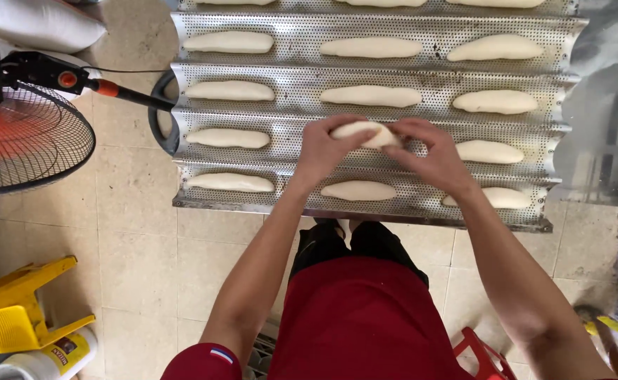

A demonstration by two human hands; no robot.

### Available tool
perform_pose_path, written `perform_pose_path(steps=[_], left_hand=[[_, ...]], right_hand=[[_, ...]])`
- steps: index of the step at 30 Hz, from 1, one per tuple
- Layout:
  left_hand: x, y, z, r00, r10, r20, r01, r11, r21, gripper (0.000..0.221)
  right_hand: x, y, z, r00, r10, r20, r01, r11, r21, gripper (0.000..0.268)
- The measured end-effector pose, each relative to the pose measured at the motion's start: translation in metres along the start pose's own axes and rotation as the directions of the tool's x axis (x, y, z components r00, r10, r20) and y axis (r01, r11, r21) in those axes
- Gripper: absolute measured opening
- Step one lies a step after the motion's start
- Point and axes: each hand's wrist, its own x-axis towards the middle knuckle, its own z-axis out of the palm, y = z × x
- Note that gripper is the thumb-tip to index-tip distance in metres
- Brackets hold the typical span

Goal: Placing shaped dough pieces onto perforated baking trays and organizing the trays on a rack in a bakery.

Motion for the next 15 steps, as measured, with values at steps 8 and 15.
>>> perform_pose_path(steps=[8, 15], left_hand=[[-0.004, -0.005, -0.018, 0.987, -0.139, 0.077, 0.149, 0.980, -0.135, 0.043], [-0.002, -0.020, -0.051, 0.929, -0.266, 0.256, 0.329, 0.912, -0.245, 0.040]], right_hand=[[-0.002, -0.016, -0.003, 0.909, 0.410, -0.075, -0.406, 0.912, 0.063, 0.043], [-0.008, -0.002, -0.010, 0.899, 0.437, -0.025, -0.438, 0.895, -0.083, 0.037]])
